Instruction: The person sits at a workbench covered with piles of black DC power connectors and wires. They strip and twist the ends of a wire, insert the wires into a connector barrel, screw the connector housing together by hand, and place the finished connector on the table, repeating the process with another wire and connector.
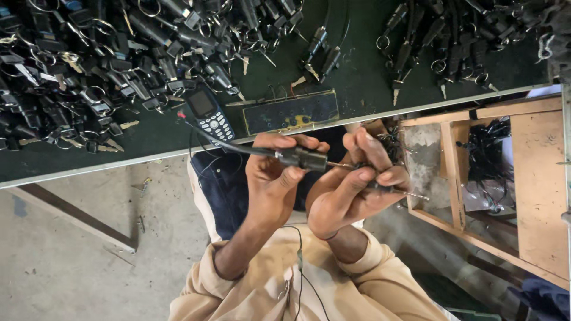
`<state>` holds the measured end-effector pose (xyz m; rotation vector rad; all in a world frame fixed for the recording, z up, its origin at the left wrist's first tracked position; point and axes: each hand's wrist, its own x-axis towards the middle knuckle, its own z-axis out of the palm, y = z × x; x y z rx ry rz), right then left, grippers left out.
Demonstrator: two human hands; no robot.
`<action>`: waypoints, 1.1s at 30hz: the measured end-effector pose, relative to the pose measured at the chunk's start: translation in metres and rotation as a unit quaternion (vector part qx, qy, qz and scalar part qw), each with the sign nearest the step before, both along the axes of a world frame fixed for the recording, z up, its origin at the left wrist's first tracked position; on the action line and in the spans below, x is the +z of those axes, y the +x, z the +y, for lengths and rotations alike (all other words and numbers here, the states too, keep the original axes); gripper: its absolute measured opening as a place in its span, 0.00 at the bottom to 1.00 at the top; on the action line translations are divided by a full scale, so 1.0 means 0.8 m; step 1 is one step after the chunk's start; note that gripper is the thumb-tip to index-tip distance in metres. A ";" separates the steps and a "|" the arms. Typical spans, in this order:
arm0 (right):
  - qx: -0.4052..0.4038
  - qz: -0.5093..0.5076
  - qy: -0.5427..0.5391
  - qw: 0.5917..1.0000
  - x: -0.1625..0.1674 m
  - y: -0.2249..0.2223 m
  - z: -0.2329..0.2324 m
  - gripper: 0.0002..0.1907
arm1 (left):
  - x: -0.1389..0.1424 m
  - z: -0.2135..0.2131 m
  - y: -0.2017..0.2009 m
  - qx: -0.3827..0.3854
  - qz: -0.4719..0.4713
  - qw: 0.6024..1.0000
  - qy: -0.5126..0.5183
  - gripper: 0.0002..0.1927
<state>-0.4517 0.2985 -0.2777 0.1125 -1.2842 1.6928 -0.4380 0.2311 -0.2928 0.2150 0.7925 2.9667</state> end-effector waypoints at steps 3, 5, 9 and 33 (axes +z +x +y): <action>0.036 -0.053 0.001 0.998 -0.005 0.014 -0.010 0.08 | 0.000 -0.001 0.004 0.016 -0.002 0.998 -0.068 0.18; 0.100 -0.101 -0.071 0.987 -0.009 0.023 -0.005 0.08 | -0.003 -0.002 0.000 0.055 0.042 0.984 -0.167 0.18; 0.295 -0.220 -0.271 0.890 -0.027 0.042 0.040 0.09 | -0.010 -0.024 -0.006 0.116 0.197 0.859 -0.459 0.16; 0.123 -0.373 0.161 0.905 -0.024 -0.042 0.412 0.11 | -0.032 -0.010 -0.078 -0.115 0.113 0.825 -0.541 0.18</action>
